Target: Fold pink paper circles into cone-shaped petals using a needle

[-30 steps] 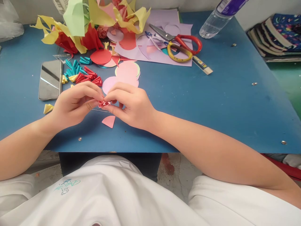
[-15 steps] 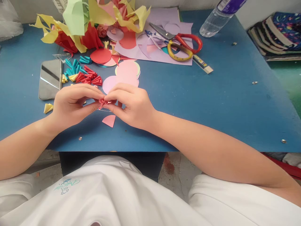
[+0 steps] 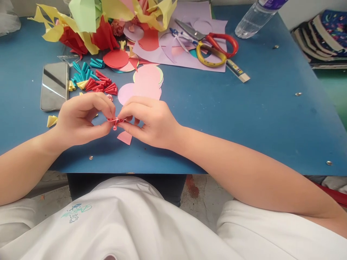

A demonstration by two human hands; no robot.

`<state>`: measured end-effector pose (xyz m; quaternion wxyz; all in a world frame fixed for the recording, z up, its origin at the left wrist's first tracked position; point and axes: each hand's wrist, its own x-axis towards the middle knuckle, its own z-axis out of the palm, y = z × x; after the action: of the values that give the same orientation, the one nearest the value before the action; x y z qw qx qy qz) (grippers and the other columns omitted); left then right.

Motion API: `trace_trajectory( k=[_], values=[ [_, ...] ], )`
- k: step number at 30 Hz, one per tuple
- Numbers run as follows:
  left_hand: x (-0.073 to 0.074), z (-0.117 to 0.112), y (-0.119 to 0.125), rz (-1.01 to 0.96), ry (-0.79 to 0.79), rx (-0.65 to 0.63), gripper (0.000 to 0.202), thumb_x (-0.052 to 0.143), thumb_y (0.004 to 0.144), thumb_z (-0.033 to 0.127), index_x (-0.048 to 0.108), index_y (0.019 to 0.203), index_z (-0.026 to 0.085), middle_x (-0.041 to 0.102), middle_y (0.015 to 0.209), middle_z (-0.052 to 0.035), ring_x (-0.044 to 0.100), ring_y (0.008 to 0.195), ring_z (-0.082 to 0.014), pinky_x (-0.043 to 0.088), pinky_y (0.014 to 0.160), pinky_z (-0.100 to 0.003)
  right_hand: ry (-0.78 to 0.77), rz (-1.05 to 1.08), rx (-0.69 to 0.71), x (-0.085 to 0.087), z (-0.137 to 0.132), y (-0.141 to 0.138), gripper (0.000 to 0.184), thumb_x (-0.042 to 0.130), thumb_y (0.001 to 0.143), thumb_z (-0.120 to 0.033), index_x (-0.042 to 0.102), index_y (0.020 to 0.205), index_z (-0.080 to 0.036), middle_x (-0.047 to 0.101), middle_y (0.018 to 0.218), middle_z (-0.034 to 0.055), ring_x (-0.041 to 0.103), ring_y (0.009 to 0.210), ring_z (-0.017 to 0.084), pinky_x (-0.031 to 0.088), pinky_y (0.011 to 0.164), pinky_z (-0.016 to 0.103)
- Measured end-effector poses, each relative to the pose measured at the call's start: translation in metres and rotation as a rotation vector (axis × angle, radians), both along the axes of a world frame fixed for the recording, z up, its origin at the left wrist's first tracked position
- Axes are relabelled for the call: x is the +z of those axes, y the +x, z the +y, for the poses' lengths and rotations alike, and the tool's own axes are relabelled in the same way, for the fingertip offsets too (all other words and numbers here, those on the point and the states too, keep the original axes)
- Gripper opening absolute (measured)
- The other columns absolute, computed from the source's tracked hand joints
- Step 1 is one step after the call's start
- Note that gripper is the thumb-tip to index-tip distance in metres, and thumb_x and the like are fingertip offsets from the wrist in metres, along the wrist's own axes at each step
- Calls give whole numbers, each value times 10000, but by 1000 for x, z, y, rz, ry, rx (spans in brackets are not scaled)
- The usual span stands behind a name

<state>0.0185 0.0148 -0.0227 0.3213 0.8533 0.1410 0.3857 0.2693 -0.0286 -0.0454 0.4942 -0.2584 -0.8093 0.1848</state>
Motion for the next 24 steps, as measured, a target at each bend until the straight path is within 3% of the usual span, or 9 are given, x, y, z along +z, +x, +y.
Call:
trace_trajectory(
  k=[5,10,15,17,19,24],
  values=[
    [3,3,-2,-27,-91,-51,128,827,1123,314,765,1054,226,785,965,-31,739,868,-141,695,781,-328,-48,-26,-2,2,-1,1,107,833,1087,-228,828,1055,-330,878,1011,23,807,830,186,717,729,351],
    [5,4,-3,-16,-231,-65,47,861,1109,257,848,1132,219,867,1059,-54,836,951,-170,764,821,-340,-86,10,-65,2,-4,-1,98,837,1061,-271,776,998,-317,892,1058,34,821,849,226,719,678,401],
    [0,-2,2,-49,-410,-38,283,937,1057,412,838,1251,232,867,1181,-74,871,1082,-222,808,994,-443,-177,44,-133,2,-5,-4,213,851,1023,-257,692,892,-308,876,1052,38,817,879,242,695,639,399],
    [-1,-6,4,-66,-413,-11,313,989,1007,398,833,1193,199,850,1132,-58,863,1061,-204,800,1018,-419,-231,77,-97,0,-4,-3,246,918,977,-282,692,888,-317,863,1049,33,813,904,260,698,655,414],
    [-2,-8,5,-61,-370,9,218,962,1031,324,839,1146,186,843,1077,-43,855,1010,-180,794,970,-366,-307,74,-68,-1,-3,-1,257,970,943,-296,718,901,-330,868,1082,37,815,938,275,727,713,443],
    [-2,-7,2,-89,-325,30,112,907,1075,273,862,1176,254,866,1062,-16,883,982,-176,804,911,-330,-344,93,61,2,6,6,153,984,948,-329,832,961,-321,879,1081,51,820,932,254,747,698,401]
  ],
)
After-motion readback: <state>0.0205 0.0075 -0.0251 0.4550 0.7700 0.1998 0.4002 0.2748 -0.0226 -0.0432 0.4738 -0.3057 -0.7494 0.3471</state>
